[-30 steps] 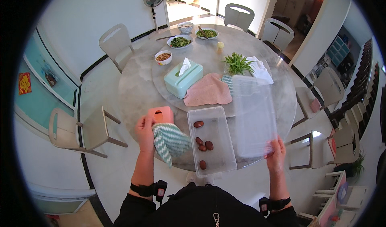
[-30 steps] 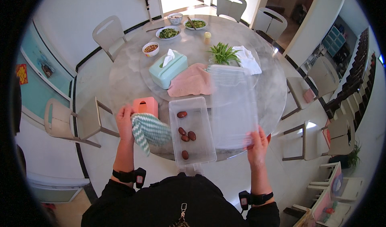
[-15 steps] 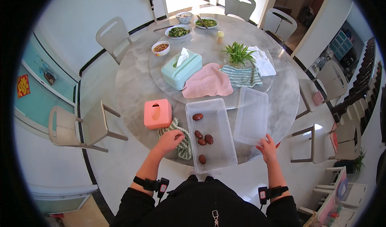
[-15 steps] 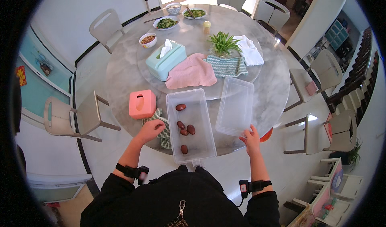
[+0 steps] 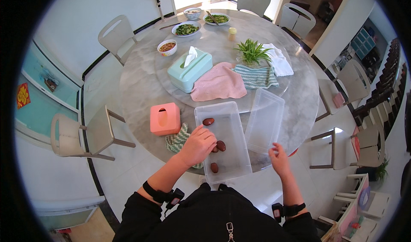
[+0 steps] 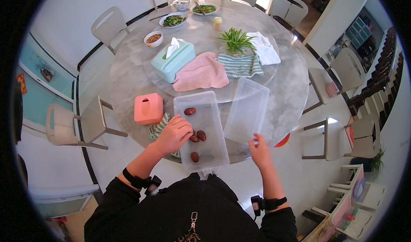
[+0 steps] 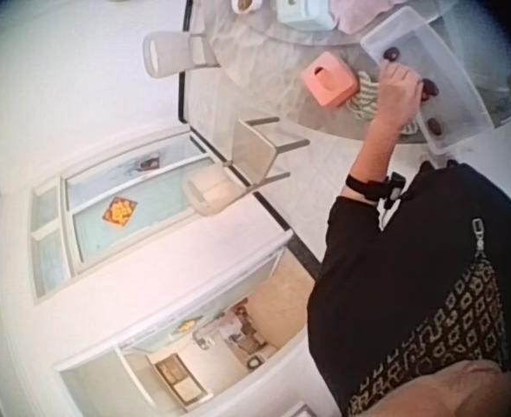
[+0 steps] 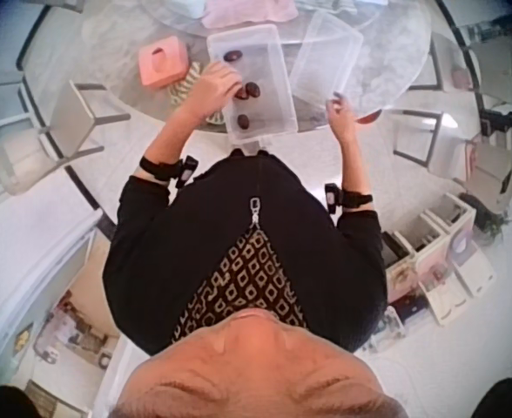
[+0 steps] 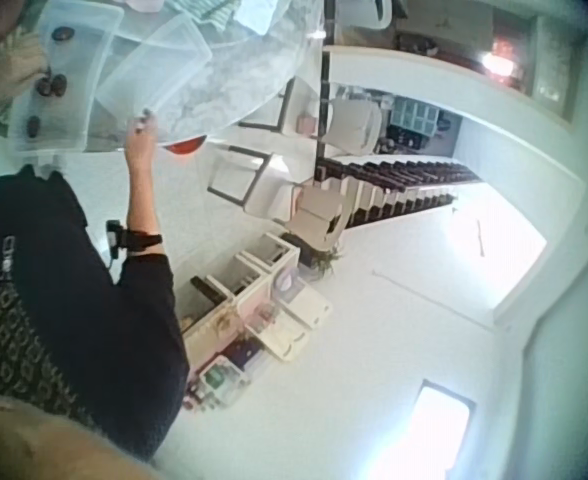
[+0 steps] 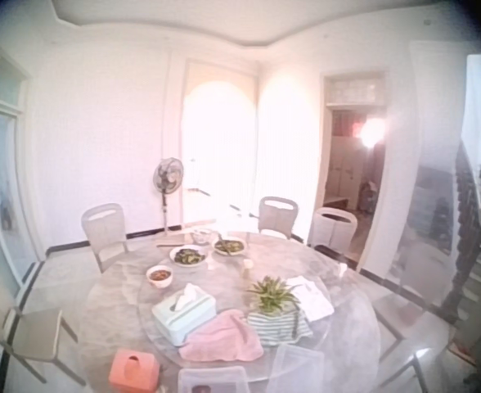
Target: The person wipes the exterior of a red refrigerator with a cloth, then opens it to retrieve a plastic container of dates. They place the container on a dining table, remove several dates, and return the container to the fridge. The person then moves to the kitchen, places the dates in a bowl, and washes them under running water.
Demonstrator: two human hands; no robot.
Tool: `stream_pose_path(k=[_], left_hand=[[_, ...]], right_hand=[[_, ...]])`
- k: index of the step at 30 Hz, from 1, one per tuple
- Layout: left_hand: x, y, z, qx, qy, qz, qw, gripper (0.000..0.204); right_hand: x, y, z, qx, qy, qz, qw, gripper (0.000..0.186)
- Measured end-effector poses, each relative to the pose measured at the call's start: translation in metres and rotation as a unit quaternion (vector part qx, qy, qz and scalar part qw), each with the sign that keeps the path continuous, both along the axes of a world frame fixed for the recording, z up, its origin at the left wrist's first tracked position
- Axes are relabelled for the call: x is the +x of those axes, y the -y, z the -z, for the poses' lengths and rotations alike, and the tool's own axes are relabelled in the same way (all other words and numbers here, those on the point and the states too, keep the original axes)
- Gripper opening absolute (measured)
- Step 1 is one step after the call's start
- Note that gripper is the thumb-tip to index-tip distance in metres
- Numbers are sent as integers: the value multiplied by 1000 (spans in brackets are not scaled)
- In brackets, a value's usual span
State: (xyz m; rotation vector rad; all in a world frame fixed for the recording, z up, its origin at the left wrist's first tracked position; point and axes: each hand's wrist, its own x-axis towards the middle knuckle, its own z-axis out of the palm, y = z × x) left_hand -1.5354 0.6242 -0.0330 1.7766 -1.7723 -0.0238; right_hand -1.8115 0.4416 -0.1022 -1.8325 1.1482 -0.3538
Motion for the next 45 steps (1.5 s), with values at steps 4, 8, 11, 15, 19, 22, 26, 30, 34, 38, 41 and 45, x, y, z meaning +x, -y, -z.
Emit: stream_pose_path(k=[4,8,11,15,19,22,26,30,34,38,41,45], left_hand=[[1,-3,11,63,41,-2,997,8],[2,-5,14,78,44,-1,996,8],[0,-7,9,98,67,0,993,10],[-5,-7,1,235,-11,48,971,12],[-8,2,9,407,-41,71,910,15],[-12,12,25,404,-8,101,909,27],[-20,15,42,409,-31,139,901,48],[-19,20,48,467,-34,206,859,53],[-21,24,52,484,9,215,848,48],[-21,27,60,493,12,246,835,40],[-21,26,67,495,29,244,833,33],[-23,25,69,471,87,258,839,26]], right_hand=[[11,-48,-36,199,-17,-111,973,50],[24,-73,-49,243,-52,-145,958,50],[29,-72,-47,217,-44,-138,965,42],[24,-59,-44,63,-72,-148,984,33],[15,-52,-49,30,-127,-152,980,30],[13,-58,-55,-55,-151,-141,977,29],[14,-71,-59,-82,-126,-86,985,27],[13,-79,-56,-73,-85,-44,993,25],[14,-84,-48,-86,-61,-17,994,23],[16,-86,-44,-94,-55,-3,994,23],[17,-86,-43,-99,-61,-6,993,23],[18,-85,-44,-89,-75,-12,993,24]])
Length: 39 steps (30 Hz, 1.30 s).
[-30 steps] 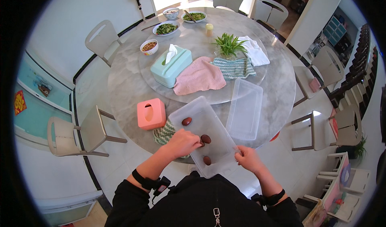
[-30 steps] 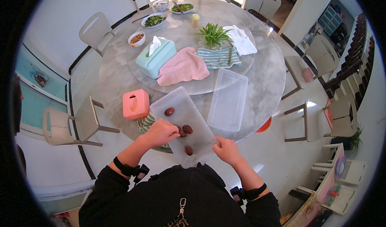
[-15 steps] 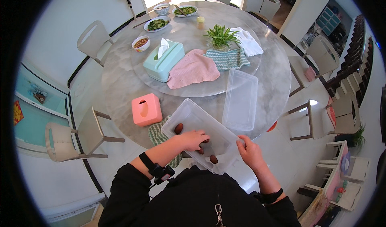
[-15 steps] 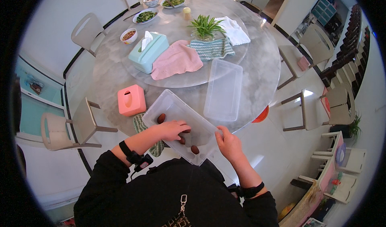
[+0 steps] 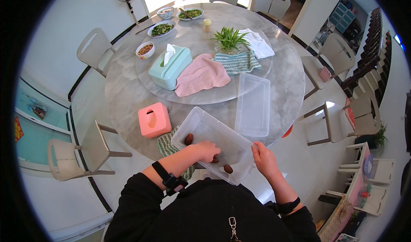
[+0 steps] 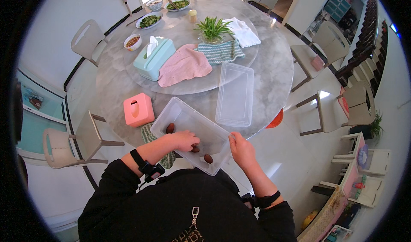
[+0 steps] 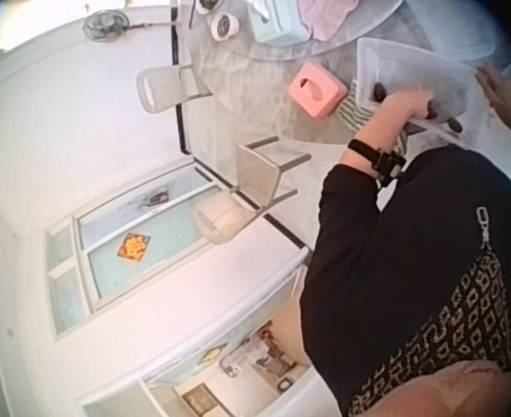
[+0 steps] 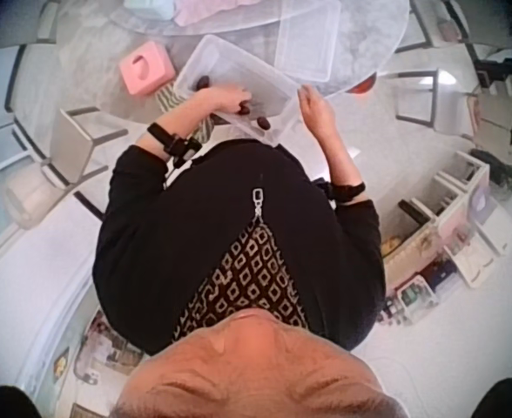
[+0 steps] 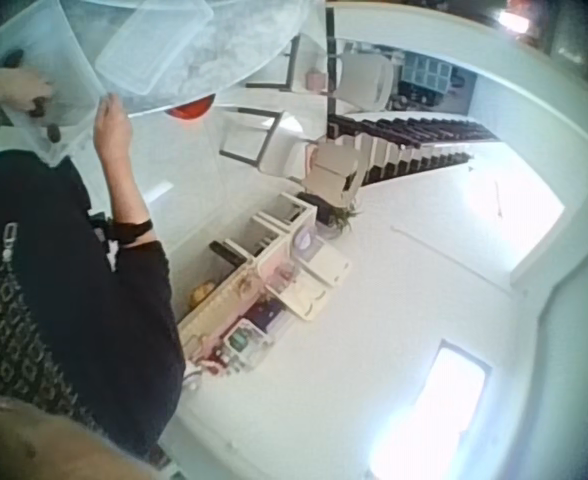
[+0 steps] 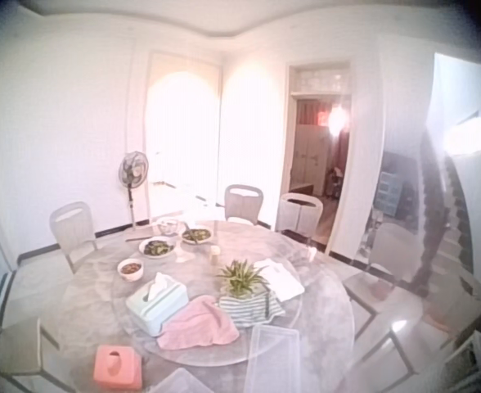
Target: The person wipes the exterior of a red refrigerator with a cloth, then opens it to retrieve a plastic container of dates. They place the container on a dining table, remove several dates, and return the container to the fridge. The person then moves to the kitchen, places the dates in a bowl, and washes them under running water.
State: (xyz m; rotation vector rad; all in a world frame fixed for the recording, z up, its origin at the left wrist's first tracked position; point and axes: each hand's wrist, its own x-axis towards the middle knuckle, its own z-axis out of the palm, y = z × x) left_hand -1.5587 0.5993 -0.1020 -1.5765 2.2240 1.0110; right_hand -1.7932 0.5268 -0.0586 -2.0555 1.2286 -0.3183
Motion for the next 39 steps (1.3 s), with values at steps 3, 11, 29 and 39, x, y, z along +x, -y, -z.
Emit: stream_pose_path(k=[3,11,29,39], left_hand=[[1,3,-3,33,37,30,998,22],[8,1,-13,56,47,-83,994,14],[31,5,-8,62,241,-158,956,31],[44,2,-3,61,174,-132,974,18]], right_hand=[[1,1,0,1,-5,-4,1000,24],[3,3,-3,-12,-21,-11,1000,24],[10,0,-7,-60,-57,-15,996,25],[13,-1,-9,-59,-46,-3,997,24]])
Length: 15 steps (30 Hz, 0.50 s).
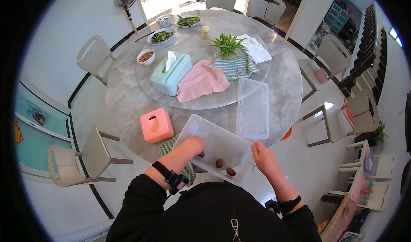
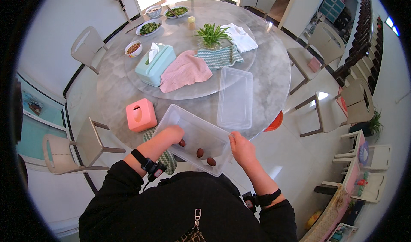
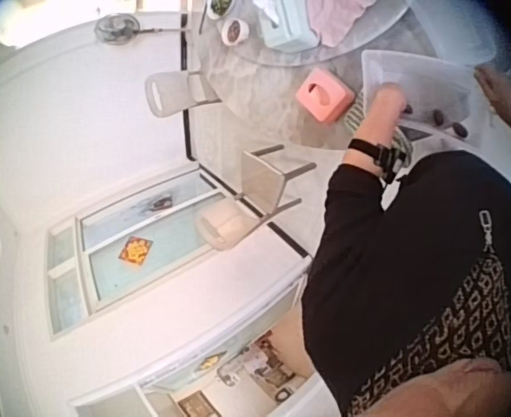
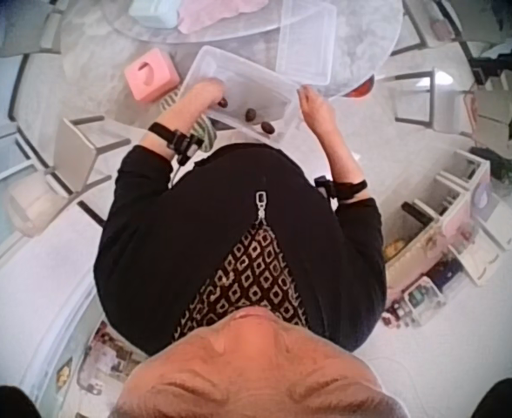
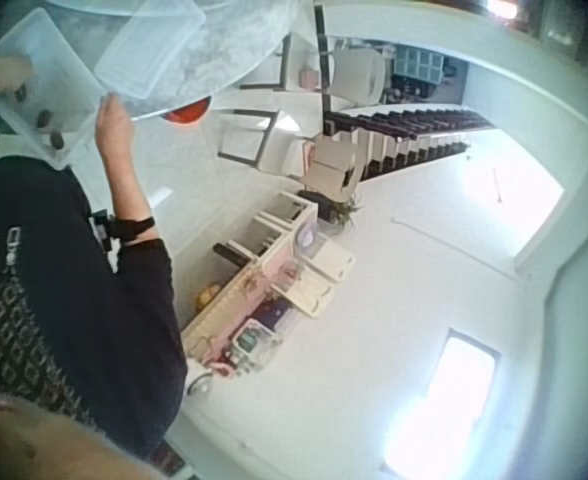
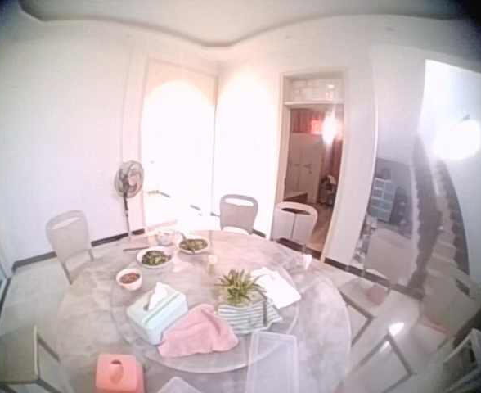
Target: The person wipes the exterior of a red refrigerator with a cloth, then opens it to retrieve a plastic container of dates. They place the container on a dining table, remove several dates, and return the container to the fridge. The person then moves to the kitchen, places the dates in a bowl, and washes them under running water.
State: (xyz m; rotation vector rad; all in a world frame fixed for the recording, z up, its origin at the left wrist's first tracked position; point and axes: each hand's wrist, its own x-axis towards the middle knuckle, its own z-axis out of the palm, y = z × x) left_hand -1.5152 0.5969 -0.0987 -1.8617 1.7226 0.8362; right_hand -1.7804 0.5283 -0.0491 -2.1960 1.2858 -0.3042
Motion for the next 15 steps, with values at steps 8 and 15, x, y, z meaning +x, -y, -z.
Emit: stream_pose_path(k=[8,15], left_hand=[[5,0,6,52,-29,-14,998,22],[6,1,1,-2,-231,22,973,48]], right_hand=[[0,2,-2,4,-21,-3,1000,24],[0,3,-2,-19,-25,-14,999,24]])
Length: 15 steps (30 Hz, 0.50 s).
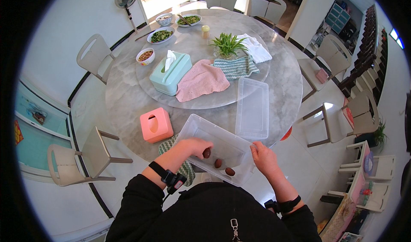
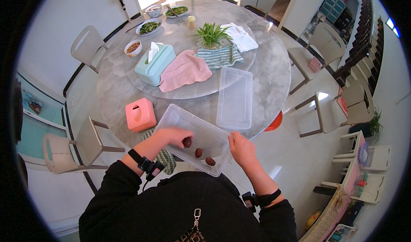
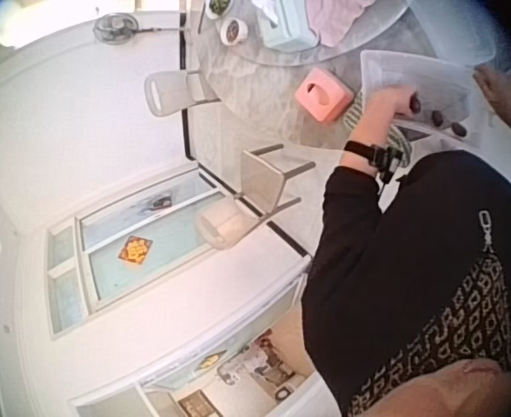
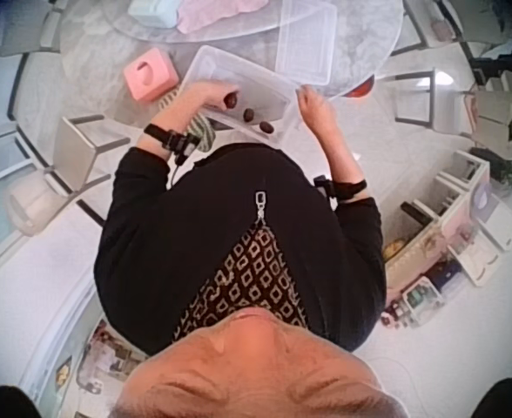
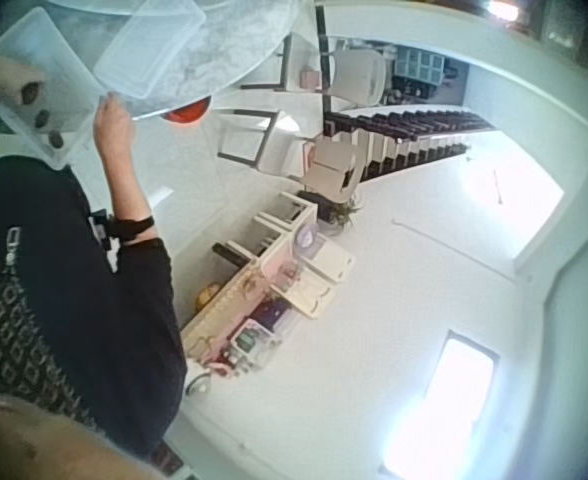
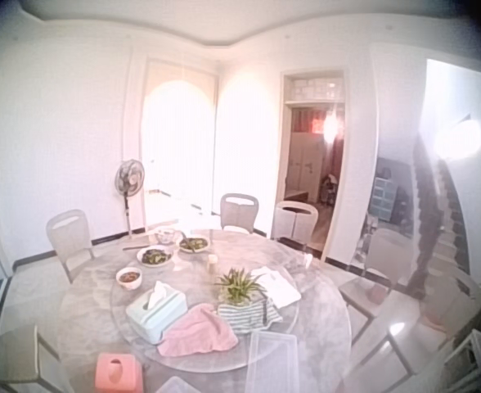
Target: The person wipes the exterior of a red refrigerator with a cloth, then opens it to retrieve a plastic container of dates. They place the container on a dining table, remove several dates, and return the container to the fridge. The person then moves to the kitchen, places the dates in a bowl, and washes them under running water.
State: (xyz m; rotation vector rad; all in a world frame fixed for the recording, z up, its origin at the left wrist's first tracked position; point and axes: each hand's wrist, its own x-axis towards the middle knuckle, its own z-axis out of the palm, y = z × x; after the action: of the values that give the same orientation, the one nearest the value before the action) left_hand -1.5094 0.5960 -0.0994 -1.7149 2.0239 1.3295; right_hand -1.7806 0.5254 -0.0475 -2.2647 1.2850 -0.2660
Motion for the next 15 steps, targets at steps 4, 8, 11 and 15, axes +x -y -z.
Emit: stream_pose_path(k=[4,8,11,15], left_hand=[[-5,2,9,1,-17,72,997,48],[-5,4,6,-1,-5,97,995,48],[-1,7,-14,84,-78,-37,993,43],[8,5,-54,154,-325,-174,917,35]], right_hand=[[0,-1,-1,0,-7,-4,1000,23],[0,-1,-3,1,-7,-2,1000,23],[0,0,-3,1,-4,-4,1000,23],[-1,1,0,-9,1,-9,1000,23]])
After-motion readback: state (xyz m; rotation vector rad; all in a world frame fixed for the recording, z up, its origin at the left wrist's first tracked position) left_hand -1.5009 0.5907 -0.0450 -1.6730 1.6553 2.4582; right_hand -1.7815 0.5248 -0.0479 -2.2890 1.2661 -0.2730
